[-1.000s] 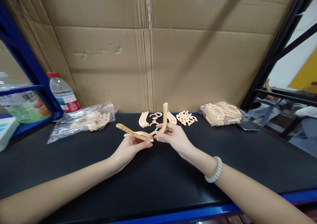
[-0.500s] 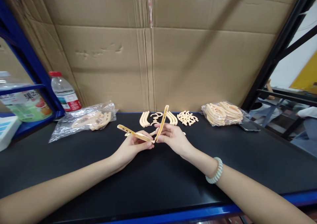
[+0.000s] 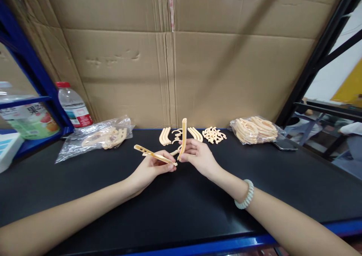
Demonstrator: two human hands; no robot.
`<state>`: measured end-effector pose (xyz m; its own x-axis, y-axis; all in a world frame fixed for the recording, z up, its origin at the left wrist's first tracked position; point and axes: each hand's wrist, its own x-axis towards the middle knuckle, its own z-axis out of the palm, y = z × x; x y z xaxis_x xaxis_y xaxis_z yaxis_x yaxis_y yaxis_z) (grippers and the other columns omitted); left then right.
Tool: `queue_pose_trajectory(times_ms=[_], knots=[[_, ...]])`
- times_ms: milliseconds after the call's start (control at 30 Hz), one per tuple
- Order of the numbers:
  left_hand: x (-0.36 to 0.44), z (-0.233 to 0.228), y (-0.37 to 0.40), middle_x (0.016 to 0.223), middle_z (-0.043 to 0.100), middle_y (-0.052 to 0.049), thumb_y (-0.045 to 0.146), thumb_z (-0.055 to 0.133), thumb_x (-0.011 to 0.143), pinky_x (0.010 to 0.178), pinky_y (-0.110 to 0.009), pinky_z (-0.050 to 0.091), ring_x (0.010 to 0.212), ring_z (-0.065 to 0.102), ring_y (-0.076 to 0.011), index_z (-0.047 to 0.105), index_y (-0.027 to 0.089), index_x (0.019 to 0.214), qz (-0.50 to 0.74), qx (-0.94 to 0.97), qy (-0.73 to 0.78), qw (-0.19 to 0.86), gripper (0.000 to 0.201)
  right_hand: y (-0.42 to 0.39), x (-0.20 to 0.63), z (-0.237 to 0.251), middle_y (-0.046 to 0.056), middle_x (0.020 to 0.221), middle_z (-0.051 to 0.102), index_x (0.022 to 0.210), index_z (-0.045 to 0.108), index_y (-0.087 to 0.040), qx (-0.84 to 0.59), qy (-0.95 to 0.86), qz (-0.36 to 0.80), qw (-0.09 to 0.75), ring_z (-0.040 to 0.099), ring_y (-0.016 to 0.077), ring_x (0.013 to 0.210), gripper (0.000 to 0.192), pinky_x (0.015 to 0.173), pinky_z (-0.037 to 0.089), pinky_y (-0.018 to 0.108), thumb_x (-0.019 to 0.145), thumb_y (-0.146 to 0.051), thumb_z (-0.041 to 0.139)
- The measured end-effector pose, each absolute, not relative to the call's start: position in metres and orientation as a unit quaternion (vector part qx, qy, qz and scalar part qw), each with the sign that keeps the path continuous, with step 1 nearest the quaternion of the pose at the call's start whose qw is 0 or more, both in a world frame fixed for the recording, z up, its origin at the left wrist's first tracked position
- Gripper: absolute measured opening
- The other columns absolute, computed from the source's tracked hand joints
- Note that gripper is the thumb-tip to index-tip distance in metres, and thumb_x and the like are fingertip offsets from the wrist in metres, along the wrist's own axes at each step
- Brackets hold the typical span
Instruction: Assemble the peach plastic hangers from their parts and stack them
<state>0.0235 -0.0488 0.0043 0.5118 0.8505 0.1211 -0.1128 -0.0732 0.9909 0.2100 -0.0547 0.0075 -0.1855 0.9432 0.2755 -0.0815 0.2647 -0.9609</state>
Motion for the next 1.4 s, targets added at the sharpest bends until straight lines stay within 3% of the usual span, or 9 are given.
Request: queue_pose_trajectory(times_ms=[300,600,967,1400], knots=[[0.023,0.005,-0.050,0.075,0.066,-0.002,0.022,0.074,0.067,0.080,-0.031,0.048,0.074,0.060,-0.0146,0.062,0.014,0.076,0.389,0.624,0.309,0.603,0.018,-0.057,0.208,0.009,0.003,0.083,0.068,0.096,0.062,-0.018,-0.346,-0.619,0.497,0.501,0.067,0.0173,0.075,0.033,0.071,0.059,0.032,0.066,-0.020,0.075],[0.023,0.005,-0.053,0.092,0.068,-0.005,0.025,0.076,0.066,0.088,-0.039,0.050,0.087,0.064,-0.0205,0.064,0.015,0.084,0.413,0.605,0.313,0.605,0.024,-0.060,0.208,0.010,0.004,0.082,0.071,0.085,0.064,-0.017,-0.344,-0.622,0.496,0.499,0.068,0.0182,0.075,0.024,0.074,0.058,0.034,0.065,-0.024,0.076],[0.025,0.005,-0.055,0.079,0.068,-0.002,0.023,0.078,0.063,0.080,-0.033,0.052,0.076,0.064,-0.0160,0.063,0.014,0.082,0.443,0.570,0.316,0.615,0.026,-0.064,0.202,0.008,0.002,0.076,0.069,0.075,0.065,-0.018,-0.373,-0.619,0.458,0.518,0.066,0.0178,0.073,0.020,0.075,0.056,0.034,0.061,-0.024,0.079],[0.027,0.006,-0.055,0.080,0.069,-0.003,0.022,0.081,0.062,0.082,-0.031,0.054,0.076,0.066,-0.0148,0.065,0.012,0.081,0.455,0.540,0.306,0.638,0.027,-0.065,0.200,0.004,0.002,0.072,0.066,0.073,0.058,-0.017,-0.398,-0.604,0.427,0.542,0.065,0.0177,0.069,0.029,0.070,0.056,0.034,0.061,-0.031,0.080]])
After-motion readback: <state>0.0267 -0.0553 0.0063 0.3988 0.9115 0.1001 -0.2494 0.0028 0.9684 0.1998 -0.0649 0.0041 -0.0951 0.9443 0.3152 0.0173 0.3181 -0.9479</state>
